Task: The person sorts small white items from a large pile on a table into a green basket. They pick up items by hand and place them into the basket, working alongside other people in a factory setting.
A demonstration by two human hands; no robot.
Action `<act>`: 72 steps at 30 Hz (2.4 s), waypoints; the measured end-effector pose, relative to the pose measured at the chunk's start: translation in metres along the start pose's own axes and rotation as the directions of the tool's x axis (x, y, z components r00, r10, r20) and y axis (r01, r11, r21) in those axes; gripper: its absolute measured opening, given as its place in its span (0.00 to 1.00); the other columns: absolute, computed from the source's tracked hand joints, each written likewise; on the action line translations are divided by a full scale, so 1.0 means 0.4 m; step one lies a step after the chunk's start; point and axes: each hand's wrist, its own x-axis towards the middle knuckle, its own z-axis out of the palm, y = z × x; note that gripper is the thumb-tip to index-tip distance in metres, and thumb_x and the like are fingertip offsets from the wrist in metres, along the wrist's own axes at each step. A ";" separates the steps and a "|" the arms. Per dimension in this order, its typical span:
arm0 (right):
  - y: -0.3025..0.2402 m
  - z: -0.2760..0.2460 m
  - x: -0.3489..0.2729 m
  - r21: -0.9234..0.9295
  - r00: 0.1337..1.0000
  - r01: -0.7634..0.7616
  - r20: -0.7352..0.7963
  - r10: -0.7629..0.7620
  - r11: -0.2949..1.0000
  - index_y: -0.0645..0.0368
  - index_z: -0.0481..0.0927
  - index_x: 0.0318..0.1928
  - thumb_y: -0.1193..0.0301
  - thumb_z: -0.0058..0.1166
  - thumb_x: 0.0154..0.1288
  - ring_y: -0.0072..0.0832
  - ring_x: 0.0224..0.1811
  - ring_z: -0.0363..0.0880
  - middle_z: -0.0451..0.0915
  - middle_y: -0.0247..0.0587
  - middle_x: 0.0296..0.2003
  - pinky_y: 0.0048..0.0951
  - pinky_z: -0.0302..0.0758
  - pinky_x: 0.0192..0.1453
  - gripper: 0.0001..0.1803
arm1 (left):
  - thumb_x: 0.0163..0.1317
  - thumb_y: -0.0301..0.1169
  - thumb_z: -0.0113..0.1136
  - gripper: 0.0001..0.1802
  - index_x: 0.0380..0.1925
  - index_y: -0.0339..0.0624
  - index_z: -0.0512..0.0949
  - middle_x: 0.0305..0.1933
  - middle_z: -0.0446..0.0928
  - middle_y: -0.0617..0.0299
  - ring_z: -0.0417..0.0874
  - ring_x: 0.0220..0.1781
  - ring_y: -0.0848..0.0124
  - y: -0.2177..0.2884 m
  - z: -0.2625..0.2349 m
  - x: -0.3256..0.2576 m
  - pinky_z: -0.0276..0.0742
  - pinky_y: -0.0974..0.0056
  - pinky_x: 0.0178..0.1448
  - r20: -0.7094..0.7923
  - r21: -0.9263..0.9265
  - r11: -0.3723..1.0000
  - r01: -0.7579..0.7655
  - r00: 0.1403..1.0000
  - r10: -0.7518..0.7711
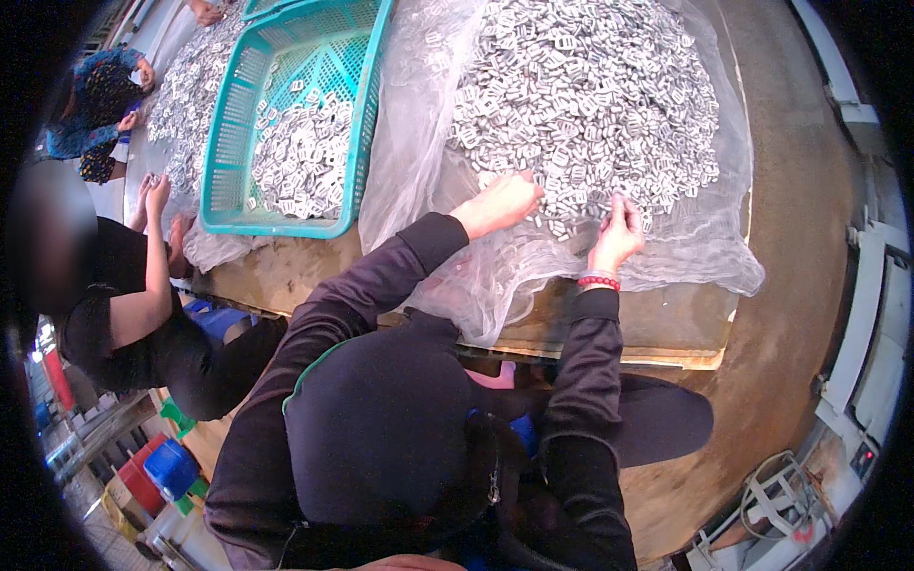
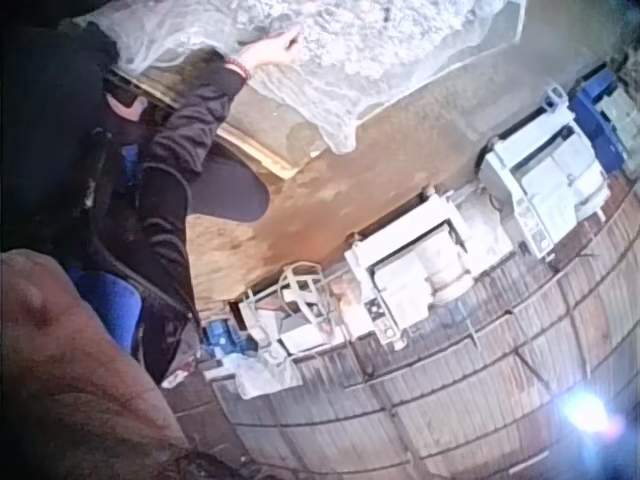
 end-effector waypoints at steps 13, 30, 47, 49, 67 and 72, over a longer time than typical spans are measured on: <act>-0.186 -0.065 0.002 0.602 0.781 -0.435 0.622 -0.052 0.670 0.59 0.73 0.35 0.66 0.51 0.64 0.37 0.35 0.73 0.76 0.50 0.36 0.21 0.66 0.16 0.08 | 0.58 0.31 0.56 0.09 0.37 0.41 0.79 0.33 0.76 0.49 0.81 0.35 0.51 -0.070 -0.095 0.088 0.77 0.51 0.39 -0.313 0.119 0.993 0.022 0.949 0.017; 0.064 0.002 -0.056 -0.851 0.874 0.428 0.475 0.100 0.302 0.50 0.70 0.50 0.63 0.59 0.59 0.54 0.43 0.78 0.81 0.55 0.36 0.50 0.72 0.43 0.20 | 0.59 0.28 0.49 0.16 0.45 0.32 0.70 0.31 0.77 0.46 0.83 0.34 0.56 -0.017 0.062 0.010 0.80 0.57 0.38 -0.018 0.402 0.914 -0.052 0.998 0.064; 0.067 0.042 -0.082 -0.781 0.786 0.593 0.614 0.068 0.197 0.46 0.79 0.52 0.64 0.54 0.62 0.48 0.46 0.78 0.80 0.48 0.45 0.44 0.75 0.48 0.17 | 0.68 0.42 0.53 0.12 0.36 0.45 0.73 0.29 0.67 0.67 0.66 0.24 0.81 -0.040 -0.228 -0.064 0.56 0.78 0.16 0.148 -0.984 -0.130 0.124 0.970 -0.194; 0.076 0.030 -0.066 -0.764 0.809 0.567 0.587 -0.032 0.308 0.49 0.81 0.47 0.63 0.52 0.64 0.46 0.43 0.79 0.80 0.50 0.42 0.43 0.74 0.45 0.13 | 0.68 0.42 0.53 0.12 0.36 0.45 0.73 0.29 0.67 0.67 0.67 0.24 0.80 -0.039 -0.242 -0.072 0.57 0.78 0.16 0.153 -0.982 -0.144 0.122 0.963 -0.224; -0.111 0.115 -0.175 -0.008 0.659 -0.550 0.610 0.440 0.835 0.63 0.76 0.46 0.57 0.47 0.71 0.17 0.21 0.71 0.76 0.34 0.26 0.14 0.60 0.16 0.20 | 0.63 0.32 0.60 0.11 0.42 0.41 0.74 0.30 0.76 0.66 0.71 0.23 0.84 0.043 -0.248 -0.057 0.60 0.78 0.19 0.292 -0.946 0.097 0.309 0.943 -0.160; -0.090 0.109 -0.166 0.138 0.634 -0.633 0.657 0.408 0.762 0.61 0.78 0.39 0.70 0.57 0.64 0.18 0.21 0.74 0.79 0.36 0.27 0.14 0.64 0.16 0.07 | 0.63 0.29 0.58 0.11 0.44 0.42 0.75 0.31 0.78 0.62 0.78 0.28 0.74 0.076 -0.233 -0.059 0.71 0.69 0.27 -0.026 -0.745 0.663 0.071 0.991 -0.135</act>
